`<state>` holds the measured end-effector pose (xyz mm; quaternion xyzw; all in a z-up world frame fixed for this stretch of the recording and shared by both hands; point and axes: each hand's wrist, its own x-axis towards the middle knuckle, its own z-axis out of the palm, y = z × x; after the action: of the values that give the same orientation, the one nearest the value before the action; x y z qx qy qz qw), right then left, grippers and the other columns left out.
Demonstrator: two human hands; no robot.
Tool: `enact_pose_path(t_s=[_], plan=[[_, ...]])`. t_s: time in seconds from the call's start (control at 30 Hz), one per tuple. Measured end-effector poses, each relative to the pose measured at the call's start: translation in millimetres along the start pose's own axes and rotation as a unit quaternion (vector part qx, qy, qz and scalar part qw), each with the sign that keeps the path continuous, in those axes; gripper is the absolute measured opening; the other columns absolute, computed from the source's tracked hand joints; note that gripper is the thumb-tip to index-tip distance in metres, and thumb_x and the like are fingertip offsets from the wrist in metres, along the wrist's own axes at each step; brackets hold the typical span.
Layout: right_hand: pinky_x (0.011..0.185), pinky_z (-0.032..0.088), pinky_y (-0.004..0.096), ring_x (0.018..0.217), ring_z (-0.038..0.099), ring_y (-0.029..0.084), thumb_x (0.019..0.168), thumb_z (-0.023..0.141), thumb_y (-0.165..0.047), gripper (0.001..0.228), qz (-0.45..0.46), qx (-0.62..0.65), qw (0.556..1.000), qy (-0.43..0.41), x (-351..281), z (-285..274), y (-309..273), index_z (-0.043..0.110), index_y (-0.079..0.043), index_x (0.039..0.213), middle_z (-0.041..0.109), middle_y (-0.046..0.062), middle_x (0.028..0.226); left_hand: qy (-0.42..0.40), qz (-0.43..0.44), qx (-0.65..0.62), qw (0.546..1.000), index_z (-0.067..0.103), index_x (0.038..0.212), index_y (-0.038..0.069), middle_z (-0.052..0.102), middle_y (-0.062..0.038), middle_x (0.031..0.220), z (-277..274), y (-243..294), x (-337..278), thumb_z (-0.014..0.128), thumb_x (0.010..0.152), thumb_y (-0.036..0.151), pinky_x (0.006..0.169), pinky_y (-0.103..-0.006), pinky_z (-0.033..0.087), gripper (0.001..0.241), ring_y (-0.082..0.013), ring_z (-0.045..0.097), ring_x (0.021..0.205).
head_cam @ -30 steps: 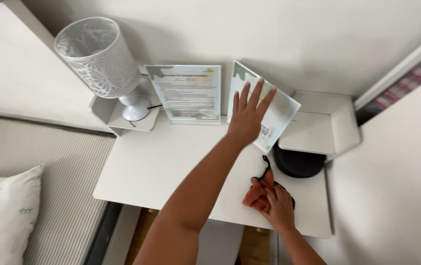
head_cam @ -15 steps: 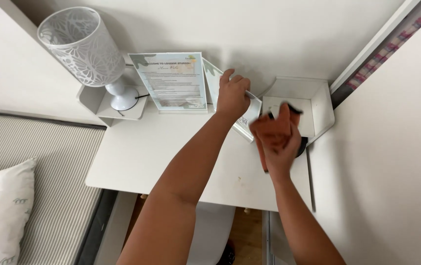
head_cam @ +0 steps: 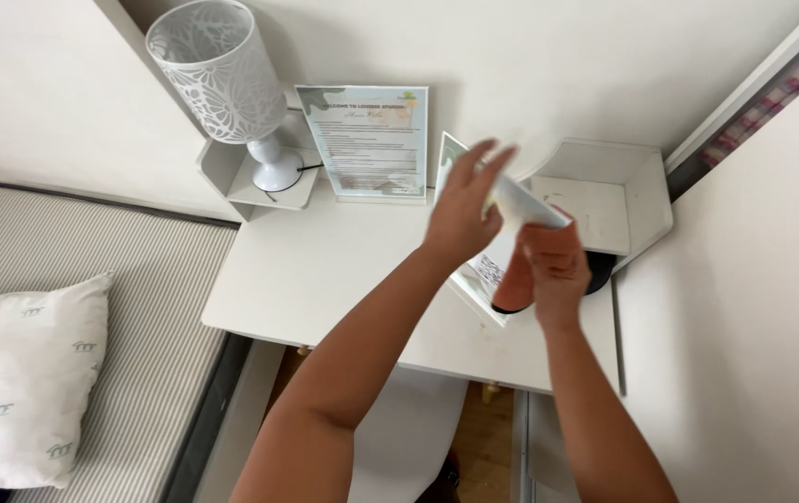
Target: The person wipes a white desk and a wardrobe shelf using a cloth. They move two framed signs and a vase of flowers to clean the surfaces underneath, then return the items to the desk. The person also wipes the inside of the wardrobe.
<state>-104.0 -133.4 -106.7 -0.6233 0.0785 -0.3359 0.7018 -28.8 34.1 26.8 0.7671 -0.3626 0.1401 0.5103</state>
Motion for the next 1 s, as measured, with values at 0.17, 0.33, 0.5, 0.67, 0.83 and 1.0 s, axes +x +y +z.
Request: enact_pose_path(t_s=[0.17,0.33,0.5,0.67,0.83,1.0], plan=[[0.101,0.058,0.038,0.119,0.068,0.020,0.087,0.073,0.007,0.055,0.124,0.098,0.987,0.041,11.0,-34.8,-3.1,0.058,-0.009,0.138,0.066,0.007,0.133,0.090,-0.094,0.090,0.987,0.033,0.153,0.002,0.044,-0.020,0.149,-30.5,-114.9,-90.2,0.089,0.077,0.030,0.112,-0.0492,0.042,0.099,-0.0392,0.049,0.134],[0.101,0.058,0.039,0.120,0.065,0.021,0.087,0.069,0.005,0.059,0.217,0.149,0.963,0.061,-9.4,-8.7,-2.5,0.054,-0.015,0.140,0.063,0.004,0.134,-0.165,-0.397,-0.238,0.871,0.044,0.147,0.007,0.072,-0.018,0.119,-51.0,-143.8,-186.5,0.068,0.094,0.037,0.101,-0.0419,0.052,0.065,-0.0268,0.066,0.117],[0.106,0.050,0.037,0.125,0.058,0.023,0.094,0.070,0.001,0.058,0.067,-0.102,0.986,0.112,-52.4,25.7,100.4,0.039,-0.004,0.142,0.056,0.013,0.136,-0.015,-0.465,-0.291,0.836,0.053,0.149,0.015,0.067,-0.019,0.117,-71.2,-135.6,-250.2,0.049,0.107,0.030,0.099,-0.0389,0.051,0.045,-0.0245,0.061,0.110],[0.108,0.050,0.043,0.125,0.060,0.027,0.094,0.068,-0.005,0.054,0.053,-0.339,0.937,0.068,-112.4,100.6,97.3,0.044,0.000,0.143,0.058,0.016,0.134,-0.018,-0.502,-0.335,0.797,0.047,0.152,0.018,0.061,-0.004,0.139,-95.4,-129.5,-281.1,0.048,0.106,0.033,0.108,-0.0344,0.044,0.048,-0.0157,0.054,0.127],[0.116,0.033,0.051,0.138,0.040,0.041,0.088,0.073,-0.017,0.071,-0.012,-0.437,0.895,-0.093,-197.4,158.2,108.3,0.041,0.008,0.146,0.042,0.028,0.149,0.009,-0.526,-0.335,0.782,0.048,0.152,0.013,0.063,-0.012,0.141,-101.5,-169.5,-314.5,0.047,0.106,0.037,0.108,-0.0347,0.045,0.052,-0.0218,0.055,0.128],[0.125,0.019,0.050,0.156,0.024,0.044,0.087,0.075,-0.019,0.070,-0.083,-0.312,0.848,-0.420,-251.2,161.6,50.3,0.047,-0.007,0.151,0.035,0.022,0.165,0.126,-0.529,-0.427,0.722,0.040,0.155,0.010,0.055,-0.009,0.147,-128.1,-187.2,-332.0,0.048,0.106,0.038,0.107,-0.0346,0.047,0.057,-0.0203,0.054,0.130]])
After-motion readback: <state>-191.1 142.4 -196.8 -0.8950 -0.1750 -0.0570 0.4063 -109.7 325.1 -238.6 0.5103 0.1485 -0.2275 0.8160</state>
